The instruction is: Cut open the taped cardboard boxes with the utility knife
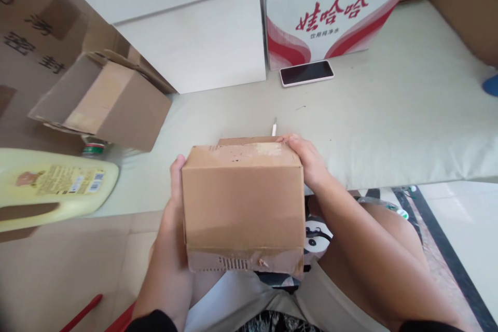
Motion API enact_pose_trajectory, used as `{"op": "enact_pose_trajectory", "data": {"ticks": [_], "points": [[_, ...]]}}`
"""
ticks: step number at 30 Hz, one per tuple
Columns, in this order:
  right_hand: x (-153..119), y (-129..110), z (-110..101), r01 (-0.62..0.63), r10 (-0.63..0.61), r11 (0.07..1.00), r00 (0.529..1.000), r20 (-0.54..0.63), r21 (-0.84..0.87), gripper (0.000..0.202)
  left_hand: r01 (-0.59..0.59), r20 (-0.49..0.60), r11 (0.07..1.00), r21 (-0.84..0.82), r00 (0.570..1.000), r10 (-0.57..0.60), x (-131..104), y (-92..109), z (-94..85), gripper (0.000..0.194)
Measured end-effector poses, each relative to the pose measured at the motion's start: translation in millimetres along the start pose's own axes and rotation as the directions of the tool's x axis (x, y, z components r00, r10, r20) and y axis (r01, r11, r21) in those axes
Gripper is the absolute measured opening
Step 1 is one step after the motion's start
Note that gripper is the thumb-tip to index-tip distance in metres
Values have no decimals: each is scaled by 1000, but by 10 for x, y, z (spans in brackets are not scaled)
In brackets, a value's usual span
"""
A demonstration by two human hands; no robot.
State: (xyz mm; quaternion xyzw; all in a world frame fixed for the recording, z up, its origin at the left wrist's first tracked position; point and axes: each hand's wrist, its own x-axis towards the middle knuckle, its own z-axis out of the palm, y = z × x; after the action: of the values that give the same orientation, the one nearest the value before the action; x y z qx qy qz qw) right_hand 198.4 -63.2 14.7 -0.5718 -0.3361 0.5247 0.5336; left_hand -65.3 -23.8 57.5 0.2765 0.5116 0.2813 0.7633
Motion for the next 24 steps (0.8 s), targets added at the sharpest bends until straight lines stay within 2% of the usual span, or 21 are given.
{"op": "enact_pose_trajectory", "data": {"ticks": [1,3,5,7,11,17,24], "points": [[-3,-11,0,-6,6,1000,1000,3,8,35,21,-13,1000,22,1000,-20,10,-6,-17,97],[-6,-25,-3,-13,13,1000,1000,18,6,34,-34,-12,998,44,999,35,39,-20,-39,98],[-1,-23,-12,-9,10,1000,999,34,-12,32,-150,60,988,36,987,148,57,-29,-49,103],[13,-6,-26,3,-2,1000,999,47,-23,30,-206,137,978,17,970,202,59,-29,-53,111],[43,42,-53,49,-48,999,997,54,-21,32,-190,231,981,-27,954,192,51,-13,-62,128],[41,65,-69,30,-29,999,998,58,-22,33,-195,253,979,-52,946,202,82,-14,-76,135],[14,5,-28,7,-8,1000,998,58,12,32,-241,220,968,-64,943,250,64,-31,-48,124]]}}
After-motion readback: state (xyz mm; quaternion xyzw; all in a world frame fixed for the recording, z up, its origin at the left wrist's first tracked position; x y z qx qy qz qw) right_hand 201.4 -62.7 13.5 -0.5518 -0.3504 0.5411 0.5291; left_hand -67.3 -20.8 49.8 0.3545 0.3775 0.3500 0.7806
